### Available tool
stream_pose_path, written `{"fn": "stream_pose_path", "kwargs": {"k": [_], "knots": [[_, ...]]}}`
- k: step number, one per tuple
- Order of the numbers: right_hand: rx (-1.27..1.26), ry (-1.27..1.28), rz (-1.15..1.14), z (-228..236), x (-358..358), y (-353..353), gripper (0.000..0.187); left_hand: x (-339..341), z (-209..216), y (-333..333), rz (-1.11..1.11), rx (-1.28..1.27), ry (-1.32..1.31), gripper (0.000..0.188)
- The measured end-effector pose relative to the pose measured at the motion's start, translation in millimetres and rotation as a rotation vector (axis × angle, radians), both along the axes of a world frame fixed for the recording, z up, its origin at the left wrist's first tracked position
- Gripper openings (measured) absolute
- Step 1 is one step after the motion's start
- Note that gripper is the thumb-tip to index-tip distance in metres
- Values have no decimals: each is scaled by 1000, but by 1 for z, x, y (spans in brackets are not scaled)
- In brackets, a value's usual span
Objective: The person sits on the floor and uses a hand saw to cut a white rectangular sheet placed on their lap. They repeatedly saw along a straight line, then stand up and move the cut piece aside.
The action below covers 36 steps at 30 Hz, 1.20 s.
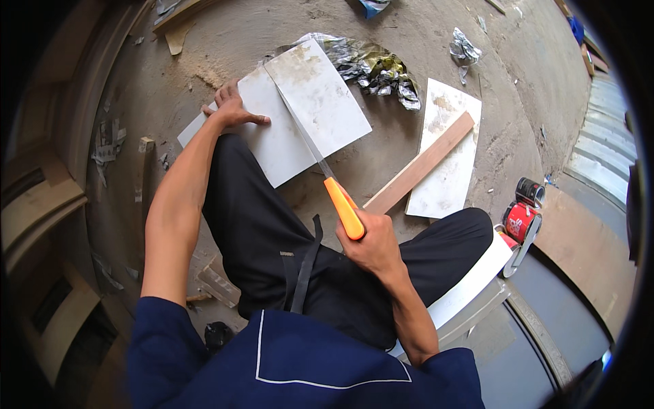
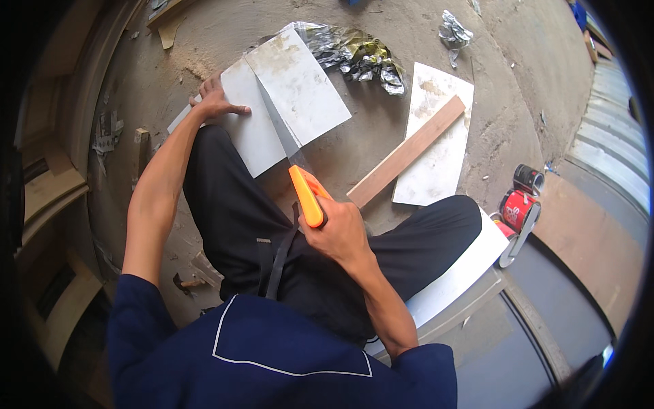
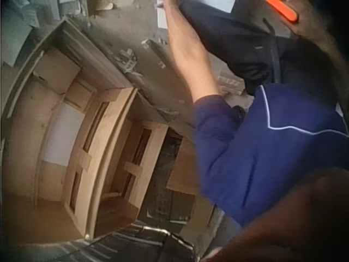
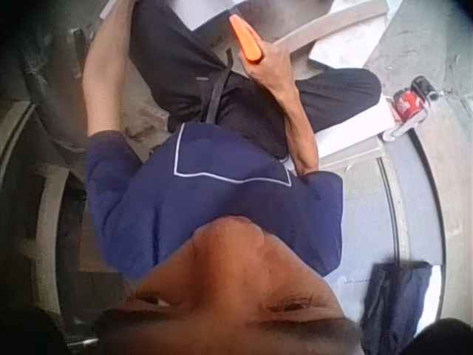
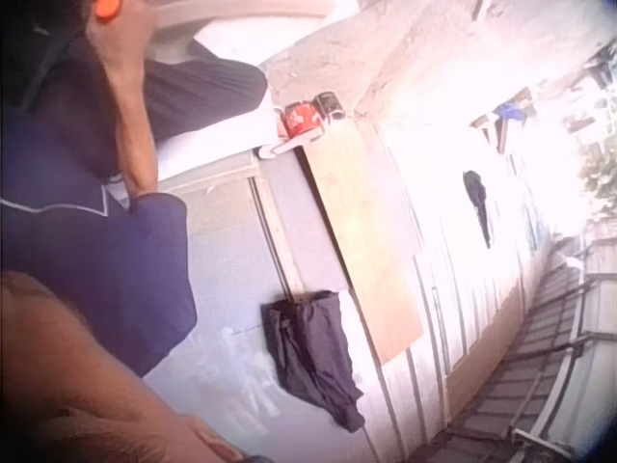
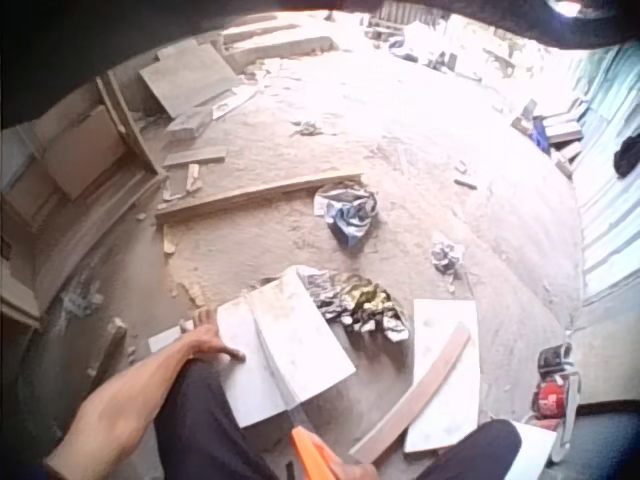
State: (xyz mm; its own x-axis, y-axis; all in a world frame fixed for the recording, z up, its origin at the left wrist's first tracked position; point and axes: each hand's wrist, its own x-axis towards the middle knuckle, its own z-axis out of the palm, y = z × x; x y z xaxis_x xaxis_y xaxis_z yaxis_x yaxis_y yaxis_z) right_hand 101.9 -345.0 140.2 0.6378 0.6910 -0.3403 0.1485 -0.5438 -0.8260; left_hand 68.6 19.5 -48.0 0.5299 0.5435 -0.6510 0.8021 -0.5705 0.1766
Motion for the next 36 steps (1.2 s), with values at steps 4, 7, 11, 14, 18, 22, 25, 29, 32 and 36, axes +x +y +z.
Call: {"fn": "stream_pose_path", "kwargs": {"k": [4, 7, 11, 14, 18, 22, 25, 29, 32, 36], "knots": [[18, 46, 10, -22, -8, -8, 14, 7, -3, 0, 8, 20, 13, 154], [96, 29, 32, -34, -14, -1, 14, -2, -4, 5, 97, 38, 21, 151], [66, 3, 34, -34, 29, 11, 15, -9, 4, 6, 175, 31, -54, 152], [60, 33, 131, -17, 46, 16, 18, -9, 1, 11, 181, 45, 14, 154], [76, 39, 105, -19, 38, 7, 18, -7, -3, 10, 181, -23, 38, 155], [46, 80, 127, -30, 30, -1, 19, -14, -3, 15, 203, -51, 8, 153], [41, 140, 87, -31, 43, -1, 21, -17, 3, 13, 197, -23, 43, 149], [91, 8, 97, -40, 33, -9, 25, 11, 34, -14, 257, 61, 133, 136], [168, -31, 42, -45, 8, 5, 26, 17, 35, -32, 320, 138, 108, 110], [216, -52, -12, -48, -12, 0, 28, 13, 25, -70, 281, 112, 69, 82]]}}
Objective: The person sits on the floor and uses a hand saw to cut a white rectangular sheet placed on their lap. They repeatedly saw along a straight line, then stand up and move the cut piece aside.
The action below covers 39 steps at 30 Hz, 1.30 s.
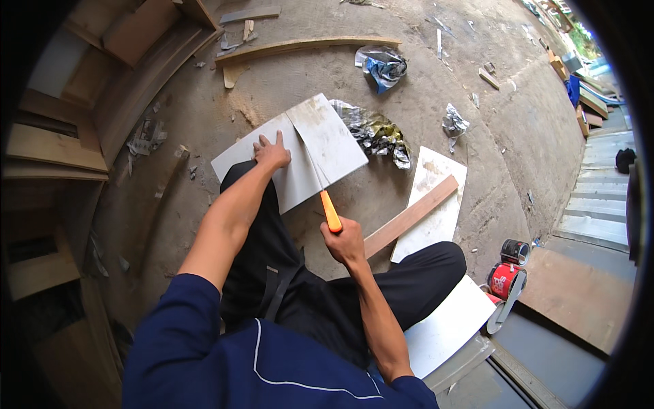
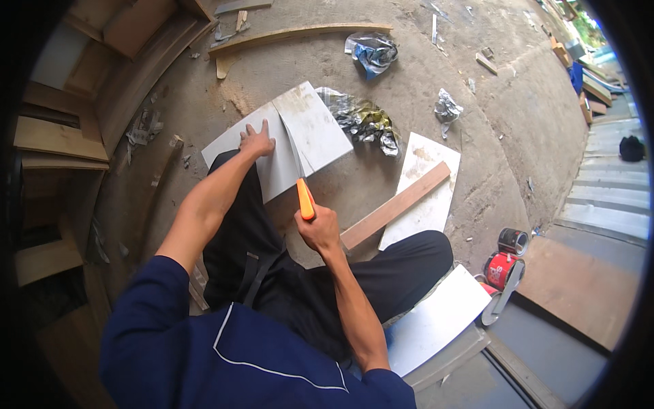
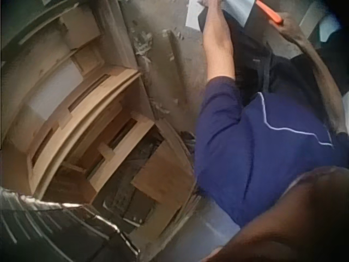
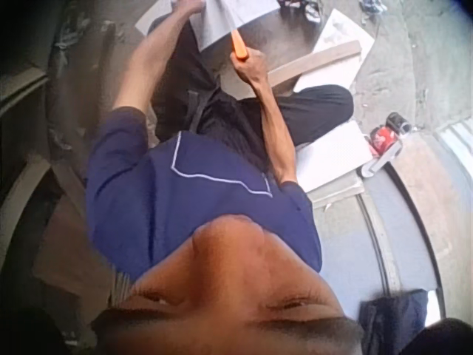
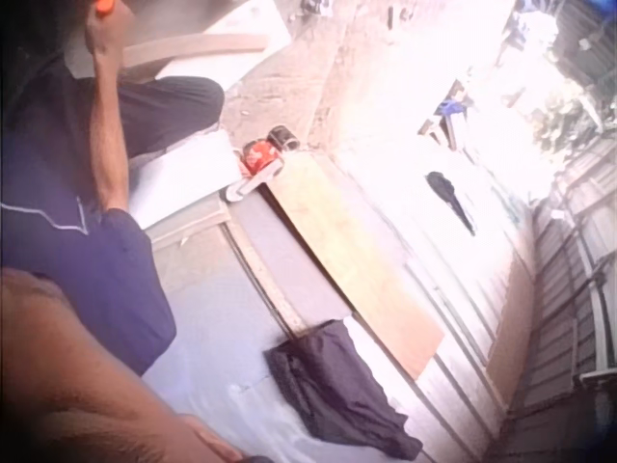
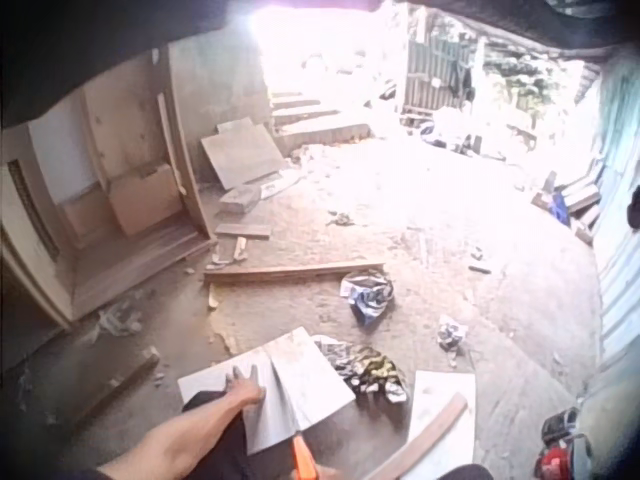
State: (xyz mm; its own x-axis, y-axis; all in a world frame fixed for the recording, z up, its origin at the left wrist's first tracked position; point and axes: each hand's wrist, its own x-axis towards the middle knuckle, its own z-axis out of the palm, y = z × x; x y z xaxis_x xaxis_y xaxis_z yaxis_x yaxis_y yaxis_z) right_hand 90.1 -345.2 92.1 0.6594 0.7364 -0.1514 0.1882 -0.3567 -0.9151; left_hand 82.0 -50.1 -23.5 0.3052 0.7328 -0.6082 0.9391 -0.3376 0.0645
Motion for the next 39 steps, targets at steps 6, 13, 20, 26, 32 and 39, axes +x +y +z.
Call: {"fn": "stream_pose_path", "kwargs": {"k": [6, 13, 20, 26, 32, 39], "knots": [[-52, 68, -29, 8, -23, -16, 26, -6, -17, -20, -65, -57, -75, 75], [-75, 46, -113, 15, -46, 10, 26, -14, -28, -25, -19, -7, -133, 69], [-158, 87, -75, 44, -29, 4, 28, -2, -29, -23, 36, 237, -311, 61], [-174, 111, -78, 46, -39, 8, 29, -7, -34, 15, -39, 235, -332, 69], [-186, 151, -170, -7, -34, -21, 30, 2, -32, 19, -113, 245, -219, 69], [-88, 33, -185, -4, -15, -24, 28, 16, -16, 13, 135, 116, -177, 91]]}}
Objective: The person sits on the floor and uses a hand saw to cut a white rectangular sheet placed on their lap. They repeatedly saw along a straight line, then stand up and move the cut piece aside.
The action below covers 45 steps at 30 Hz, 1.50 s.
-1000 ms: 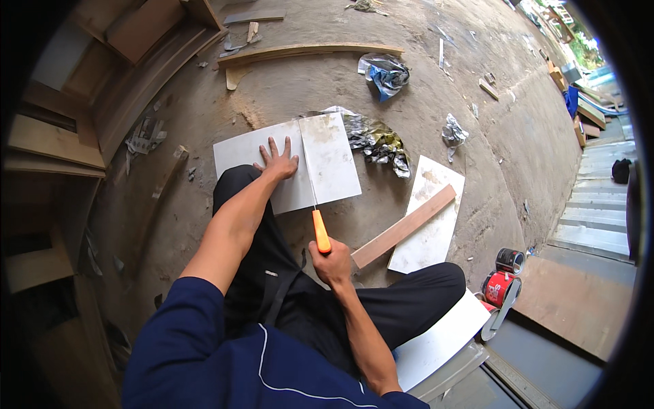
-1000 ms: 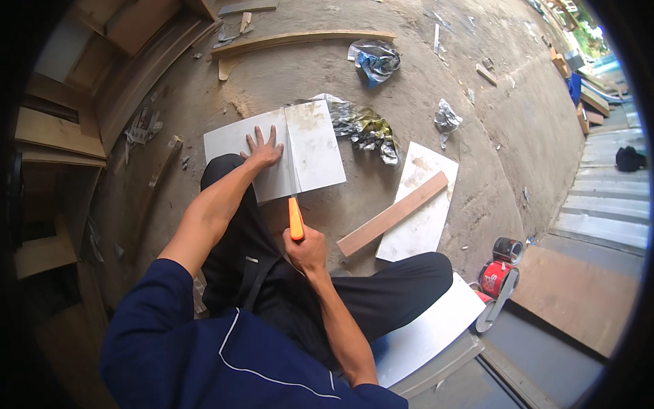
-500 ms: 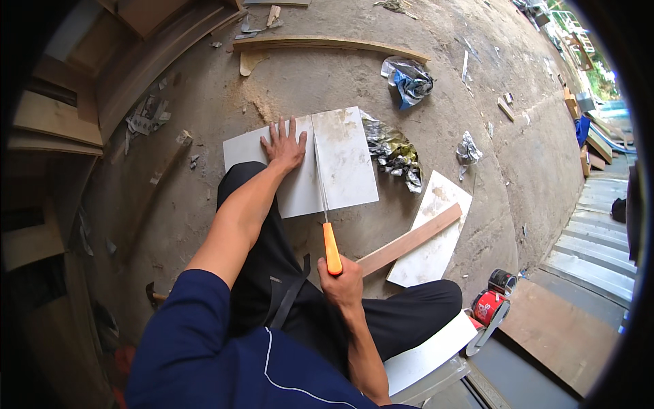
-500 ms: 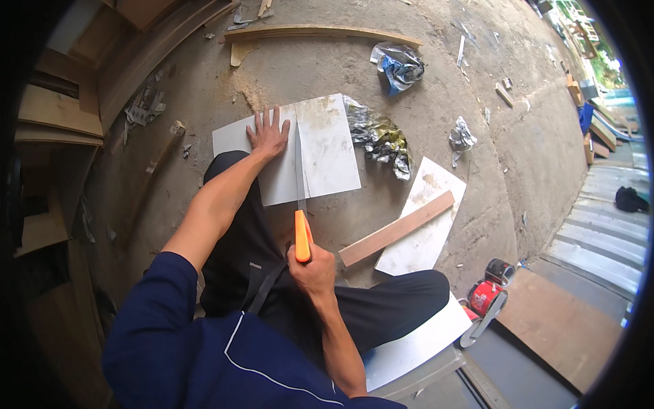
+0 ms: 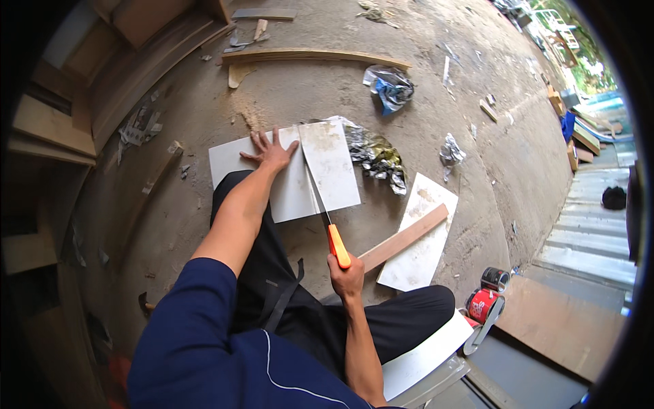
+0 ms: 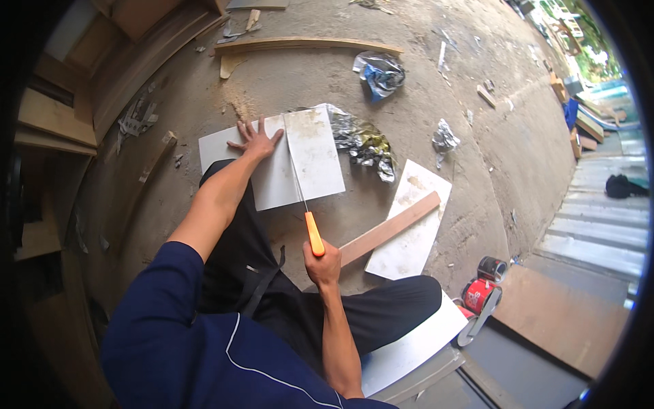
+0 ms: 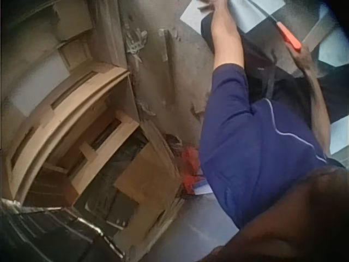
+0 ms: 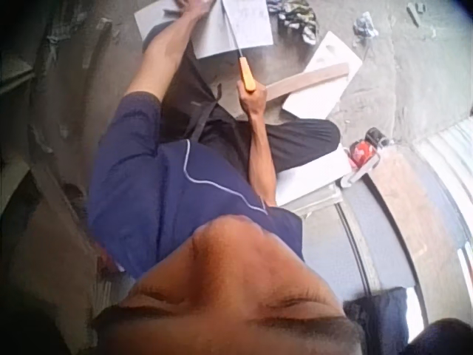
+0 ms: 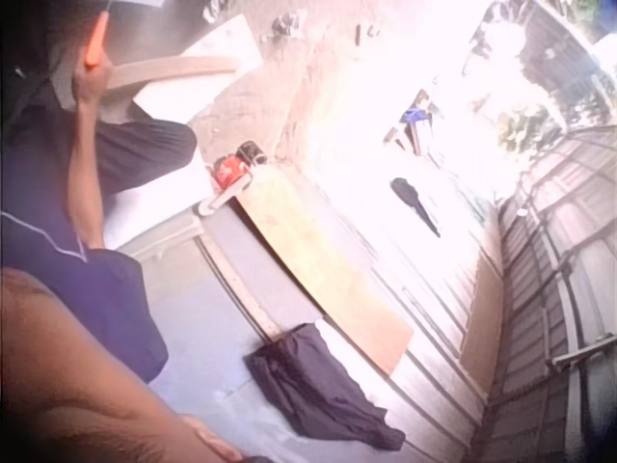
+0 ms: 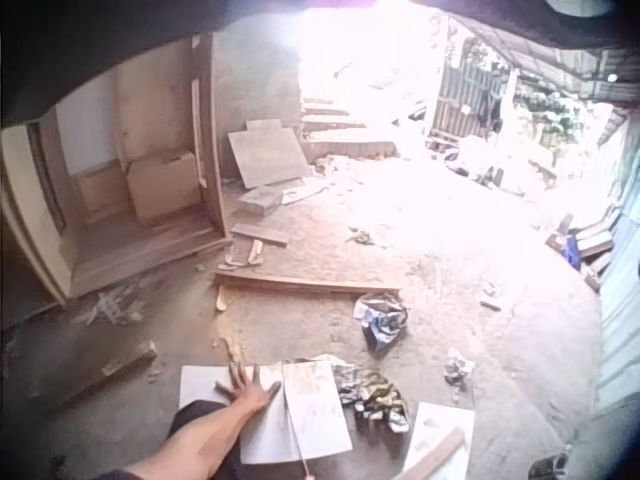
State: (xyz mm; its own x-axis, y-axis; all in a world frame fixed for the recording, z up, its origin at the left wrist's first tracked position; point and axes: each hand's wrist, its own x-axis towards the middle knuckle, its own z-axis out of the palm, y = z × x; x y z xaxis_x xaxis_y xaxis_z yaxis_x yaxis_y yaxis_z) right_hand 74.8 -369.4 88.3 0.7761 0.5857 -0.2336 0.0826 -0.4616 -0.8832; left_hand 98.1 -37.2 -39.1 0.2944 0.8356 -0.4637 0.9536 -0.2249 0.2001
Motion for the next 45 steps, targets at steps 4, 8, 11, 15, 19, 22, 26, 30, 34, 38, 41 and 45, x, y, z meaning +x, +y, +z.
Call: {"fn": "stream_pose_path", "kwargs": {"k": [4, 8, 11, 15, 19, 22, 26, 30, 34, 38, 41, 45], "knots": [[38, -97, 21, 2, 11, -5, 27, 10, -2, 16, -76, -13, -30, 86], [35, -16, -49, -4, 3, -15, 27, 25, -10, 4, -214, -27, -68, 82], [34, 33, -53, -4, -7, -9, 28, 29, -19, 7, -234, 0, -40, 80], [4, 48, -45, 7, -18, -5, 29, 29, -11, 2, -248, 9, -46, 81], [-16, 95, -68, 20, -20, 1, 29, 25, -6, 13, -269, 2, -35, 81], [-61, 133, -92, 39, -23, 3, 29, 29, -9, 8, -294, 50, -36, 84], [-117, 178, -95, 54, -22, 4, 29, 33, -17, 3, -422, 191, -67, 86], [-116, 198, -62, 45, -15, 12, 28, 34, -33, 0, -440, 318, -195, 72], [-107, 127, -66, 41, -23, 19, 27, 42, -39, -1, -362, 385, -208, 63], [-109, 153, -149, 41, -21, 11, 25, 50, -41, 2, -298, 378, -202, 58], [-108, 150, -156, 51, -26, 19, 24, 52, -44, 3, -260, 400, -207, 58], [-66, 58, -127, 31, -27, 17, 24, 49, -35, 4, -294, 343, -230, 61]]}}
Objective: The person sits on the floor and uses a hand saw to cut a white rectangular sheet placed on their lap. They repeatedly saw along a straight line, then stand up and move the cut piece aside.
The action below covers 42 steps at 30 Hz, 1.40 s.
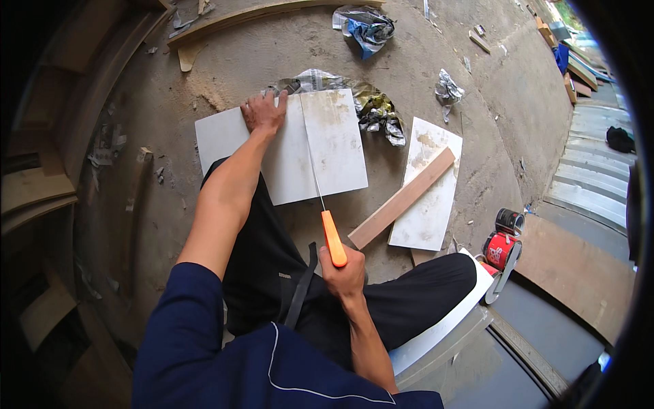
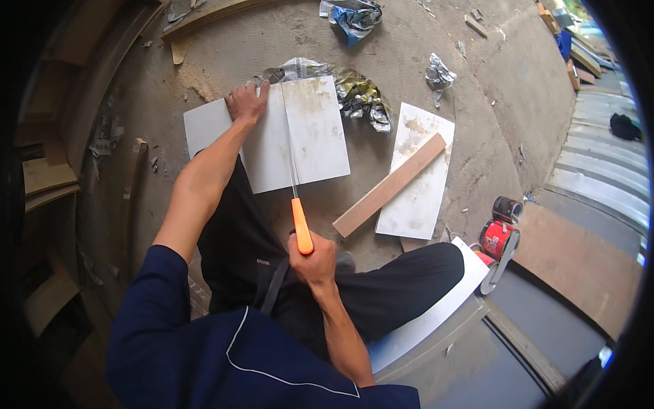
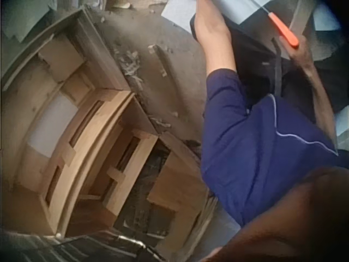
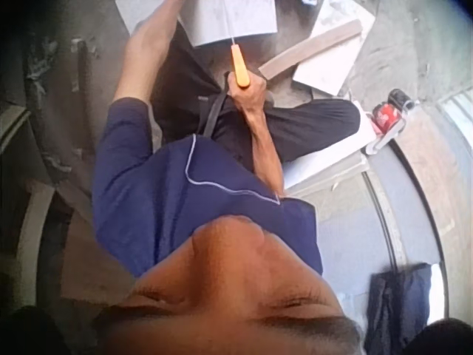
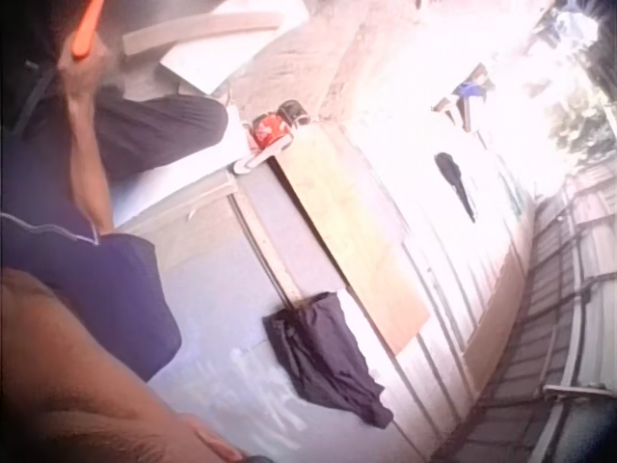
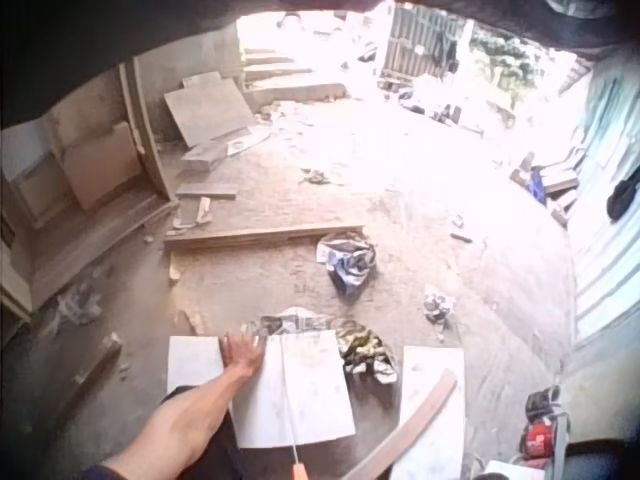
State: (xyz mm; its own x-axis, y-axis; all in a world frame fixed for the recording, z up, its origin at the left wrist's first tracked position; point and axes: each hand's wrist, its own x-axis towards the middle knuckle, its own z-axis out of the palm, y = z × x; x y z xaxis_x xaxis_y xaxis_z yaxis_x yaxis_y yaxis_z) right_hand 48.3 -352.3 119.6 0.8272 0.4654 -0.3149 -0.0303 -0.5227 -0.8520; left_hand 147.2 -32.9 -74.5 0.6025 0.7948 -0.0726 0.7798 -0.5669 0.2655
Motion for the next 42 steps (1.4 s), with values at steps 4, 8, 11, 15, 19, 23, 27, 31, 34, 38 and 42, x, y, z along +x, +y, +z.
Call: {"fn": "stream_pose_path", "kwargs": {"k": [4, 8, 11, 15, 19, 23, 27, 31, 34, 38, 42], "knots": [[26, 7, 17, -31, 41, 36, 26, 0, -11, 4, 2, 34, -47, 63], [7, 26, -9, -32, 36, 47, 25, 4, -5, 2, 118, 8, -55, 64], [-16, -15, -11, -24, 24, 45, 24, 2, -10, 4, 110, 24, -90, 63], [-41, 66, -76, -11, 19, 29, 25, 10, -4, -7, 20, -5, -116, 60], [0, 32, -21, -14, 19, 33, 27, 7, -13, -4, 66, 47, -108, 60], [37, 55, -12, -19, 44, 46, 27, 5, 3, 6, 123, -3, -53, 61], [41, 30, 67, -23, 36, 50, 27, 5, -5, 6, -39, 69, -84, 64], [7, 57, -9, -17, 27, 55, 26, 16, 14, 13, 66, -186, 89, 67], [-38, 52, 25, 22, 10, 37, 25, 15, 12, 24, 136, -195, 129, 68], [-19, 78, 3, 31, -13, -8, 27, 18, 17, 18, 142, -228, 126, 64], [-8, 45, 45, -14, 7, -2, 26, 9, 6, 16, 107, -184, 153, 59]]}}
